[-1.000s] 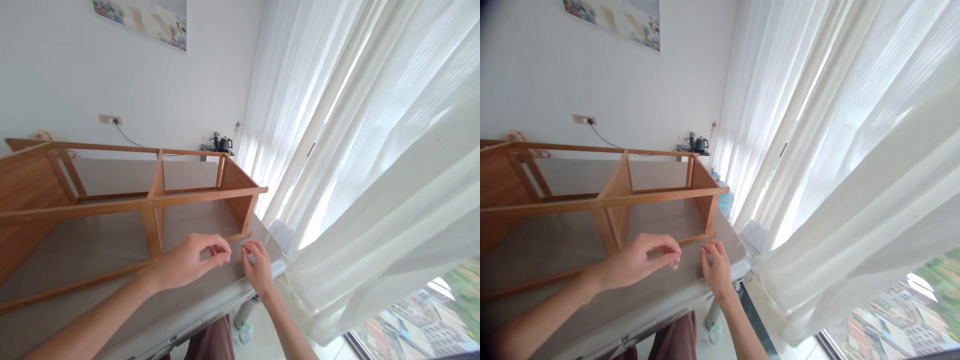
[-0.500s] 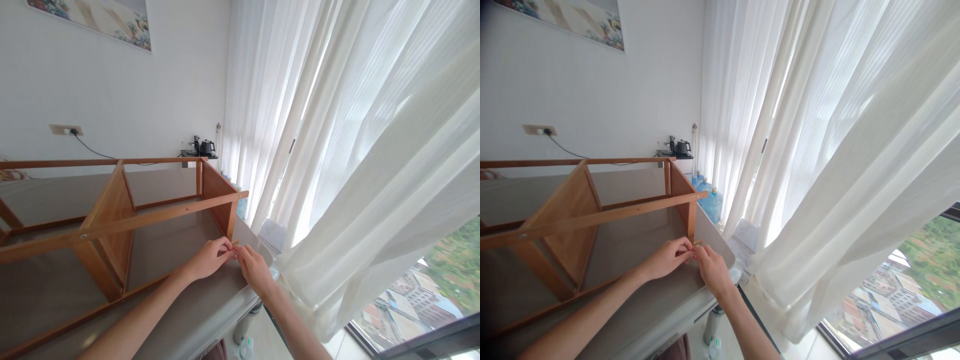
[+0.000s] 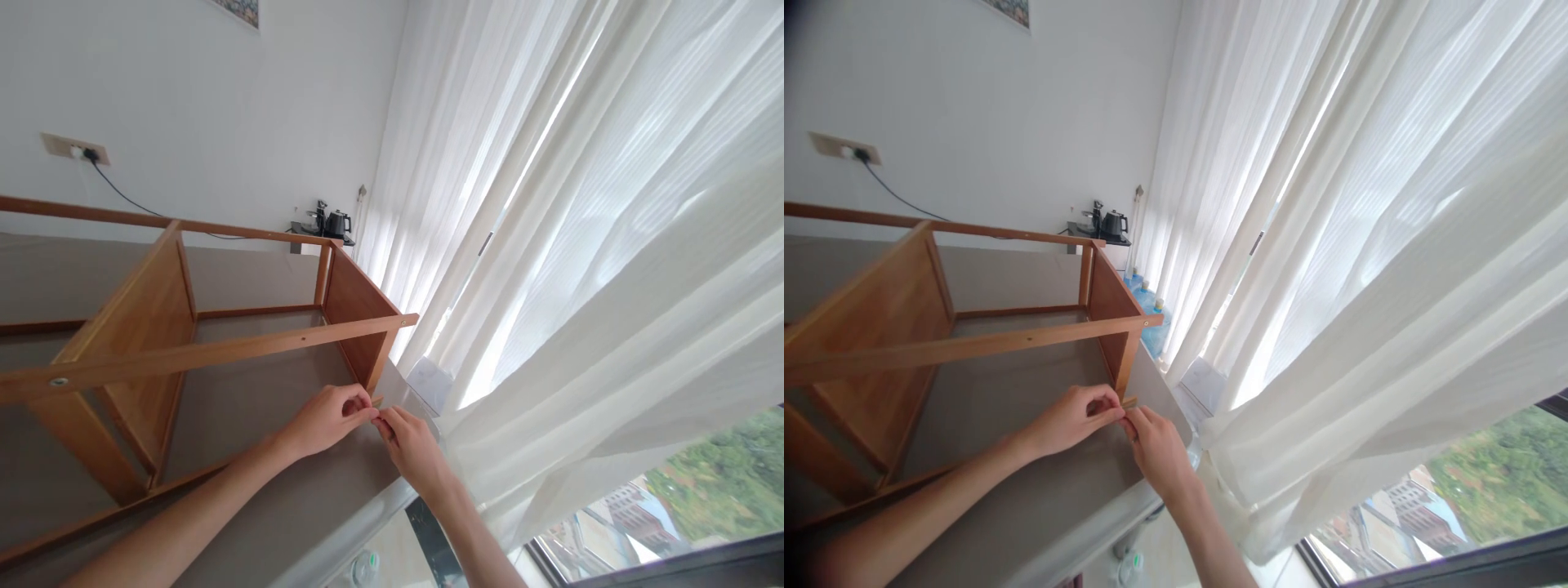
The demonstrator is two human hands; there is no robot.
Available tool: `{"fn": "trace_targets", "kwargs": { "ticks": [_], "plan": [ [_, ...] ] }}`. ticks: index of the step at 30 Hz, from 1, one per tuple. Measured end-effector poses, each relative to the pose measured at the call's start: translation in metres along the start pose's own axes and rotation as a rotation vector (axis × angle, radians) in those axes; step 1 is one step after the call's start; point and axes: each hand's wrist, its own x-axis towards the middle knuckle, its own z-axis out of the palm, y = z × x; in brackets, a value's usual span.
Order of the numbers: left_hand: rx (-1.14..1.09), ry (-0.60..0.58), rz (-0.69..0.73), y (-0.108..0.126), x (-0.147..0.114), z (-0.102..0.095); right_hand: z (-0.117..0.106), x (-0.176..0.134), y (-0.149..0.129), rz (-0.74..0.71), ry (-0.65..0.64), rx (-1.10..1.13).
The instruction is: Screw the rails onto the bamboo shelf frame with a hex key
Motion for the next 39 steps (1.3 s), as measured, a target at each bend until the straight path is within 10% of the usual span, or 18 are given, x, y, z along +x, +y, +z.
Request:
{"fn": "trace_targets", "kwargs": {
  "ticks": [7, 39],
  "plan": [
    [0.437, 0.009, -0.034, -0.013, -0.003, -0.013, 0.004, 0.008, 0.014, -0.048, -0.116, -0.145],
    [0.220, -0.038, -0.004, -0.027, -0.001, -0.005, -0.008, 0.033, 0.018, -0.262, -0.337, -0.498]
  ]
}}
